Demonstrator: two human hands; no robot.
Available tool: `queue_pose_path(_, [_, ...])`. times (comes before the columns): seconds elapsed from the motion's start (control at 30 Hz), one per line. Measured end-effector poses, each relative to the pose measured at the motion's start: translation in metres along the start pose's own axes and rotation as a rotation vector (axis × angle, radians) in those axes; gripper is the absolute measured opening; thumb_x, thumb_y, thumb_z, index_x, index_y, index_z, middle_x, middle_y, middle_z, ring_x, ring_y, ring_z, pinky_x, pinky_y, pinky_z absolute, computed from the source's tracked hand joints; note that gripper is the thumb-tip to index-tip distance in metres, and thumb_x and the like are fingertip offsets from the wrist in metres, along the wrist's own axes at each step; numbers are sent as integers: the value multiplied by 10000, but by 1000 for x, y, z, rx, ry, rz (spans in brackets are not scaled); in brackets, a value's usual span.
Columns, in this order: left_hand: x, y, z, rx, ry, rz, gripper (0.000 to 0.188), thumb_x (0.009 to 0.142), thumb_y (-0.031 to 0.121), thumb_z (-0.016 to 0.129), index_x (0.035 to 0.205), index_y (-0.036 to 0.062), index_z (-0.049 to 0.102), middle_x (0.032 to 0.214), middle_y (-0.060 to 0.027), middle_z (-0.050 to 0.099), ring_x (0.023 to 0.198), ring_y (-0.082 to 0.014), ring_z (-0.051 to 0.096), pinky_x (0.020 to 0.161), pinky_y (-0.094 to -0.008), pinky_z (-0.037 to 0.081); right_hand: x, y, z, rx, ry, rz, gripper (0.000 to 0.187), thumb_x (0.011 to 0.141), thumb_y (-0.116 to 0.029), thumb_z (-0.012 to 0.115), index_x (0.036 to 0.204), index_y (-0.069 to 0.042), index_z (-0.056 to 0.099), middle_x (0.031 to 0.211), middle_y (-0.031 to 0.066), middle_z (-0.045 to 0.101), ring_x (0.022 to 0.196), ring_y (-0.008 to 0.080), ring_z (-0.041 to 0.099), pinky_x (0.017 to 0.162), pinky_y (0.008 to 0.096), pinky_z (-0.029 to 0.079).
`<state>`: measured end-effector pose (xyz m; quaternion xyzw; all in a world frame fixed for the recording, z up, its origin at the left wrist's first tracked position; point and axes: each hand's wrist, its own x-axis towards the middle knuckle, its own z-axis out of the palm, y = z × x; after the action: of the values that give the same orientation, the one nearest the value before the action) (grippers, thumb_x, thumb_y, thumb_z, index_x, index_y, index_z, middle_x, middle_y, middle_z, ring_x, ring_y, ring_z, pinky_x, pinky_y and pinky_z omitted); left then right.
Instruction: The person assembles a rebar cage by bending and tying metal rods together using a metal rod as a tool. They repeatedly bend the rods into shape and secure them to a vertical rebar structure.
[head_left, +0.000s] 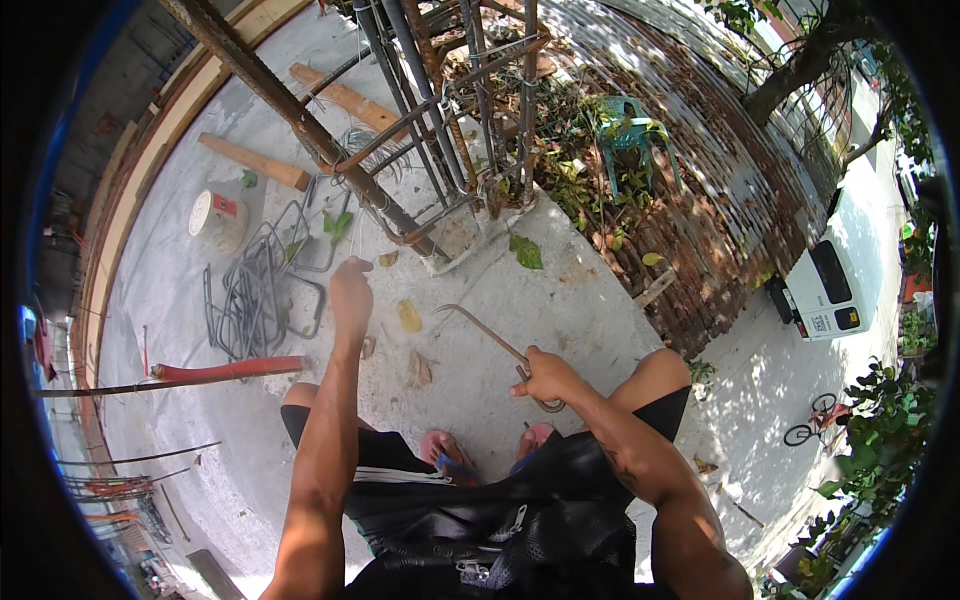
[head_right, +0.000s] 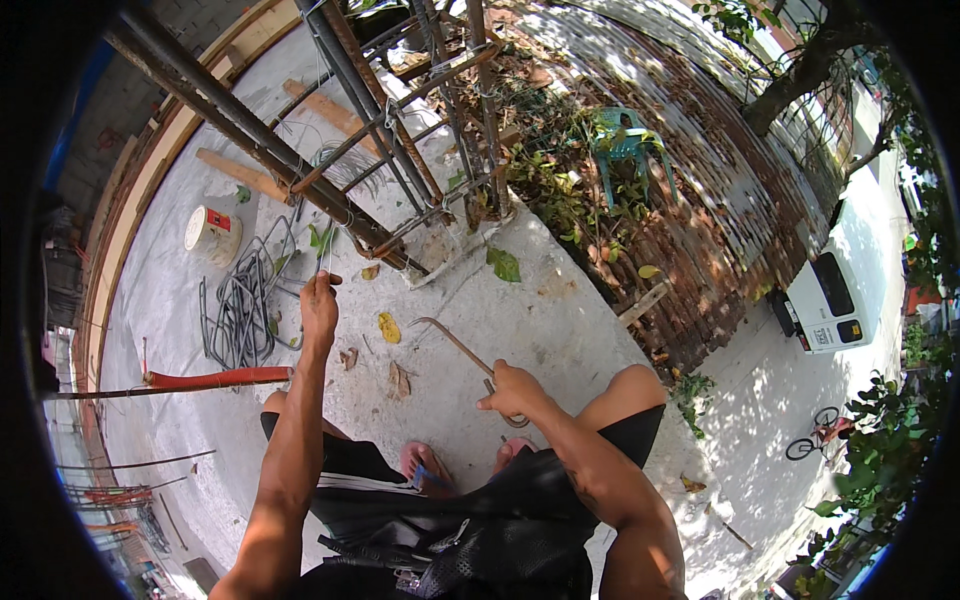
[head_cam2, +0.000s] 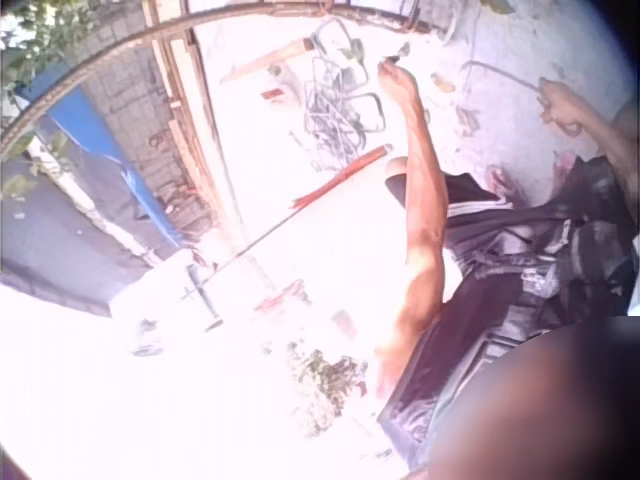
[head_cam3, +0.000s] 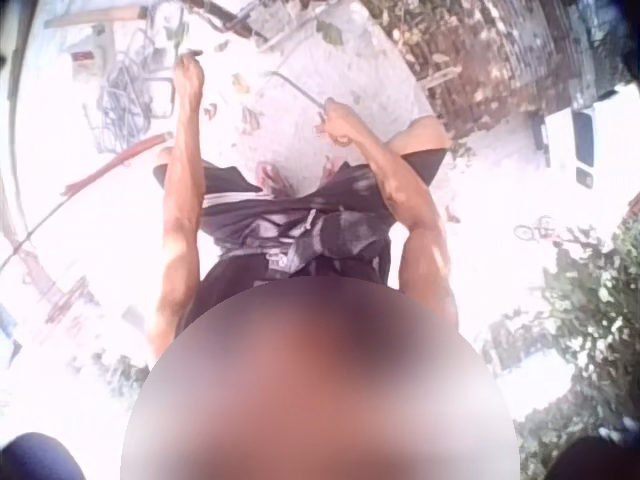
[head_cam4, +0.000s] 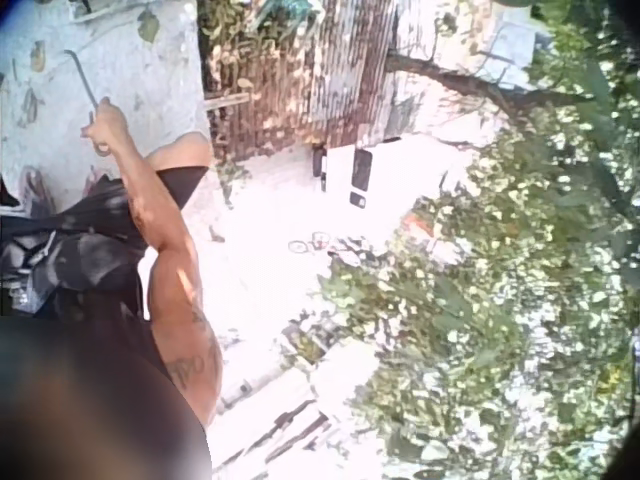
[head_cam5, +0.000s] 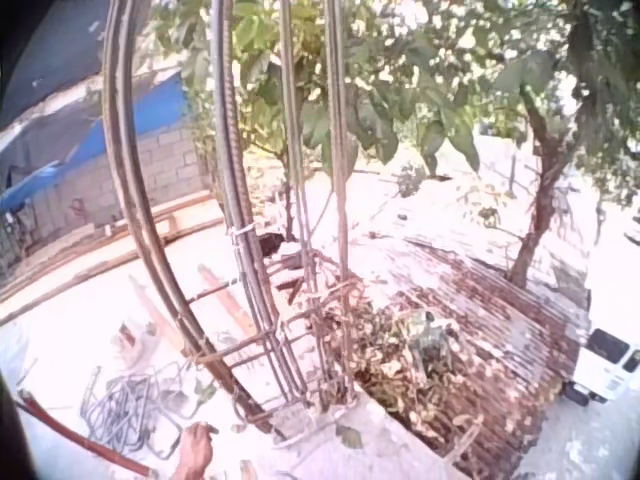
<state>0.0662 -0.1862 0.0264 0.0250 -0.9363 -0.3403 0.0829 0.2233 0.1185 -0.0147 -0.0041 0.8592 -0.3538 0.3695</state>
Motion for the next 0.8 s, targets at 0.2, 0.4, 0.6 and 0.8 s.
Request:
queue_pose_path(0.2, [39,18,5,28,-191,-232,391,927,227,357,815,-30,630,792,-235,611,748,-380,576,683,-422,435,-4,-9,-30,354,-116,40,507,791,-214,684,1097,63,389,854,269,628,880,387,634,742,446,480])
queue_pose_path(0.4, [71,42,-6,75,-357,-98,373,899,264,421,784,-39,607,620,-175,561,569,-295,568,557,-413,439,-19,-13,-50,133,103,65,392,818,-176,624,1076,47,431,858,256,633,847,415,622,742,465,475])
queue_pose_path(0.6, [85,43,-1,318,-250,-98,350,891,253,449,833,-45,623,823,-279,621,749,-427,595,687,-460,465,-20,-13,-59,162,330,-22,305,831,-138,594,1036,34,447,785,249,621,719,399,640,652,448,474])
queue_pose_path(0.8, [84,42,-4,723,-568,489,168,782,82,484,739,1,624,720,-179,620,738,-337,629,650,-405,508,-7,-22,-64,449,390,1,176,849,-72,540,962,17,439,702,173,588,544,273,645,535,396,469])
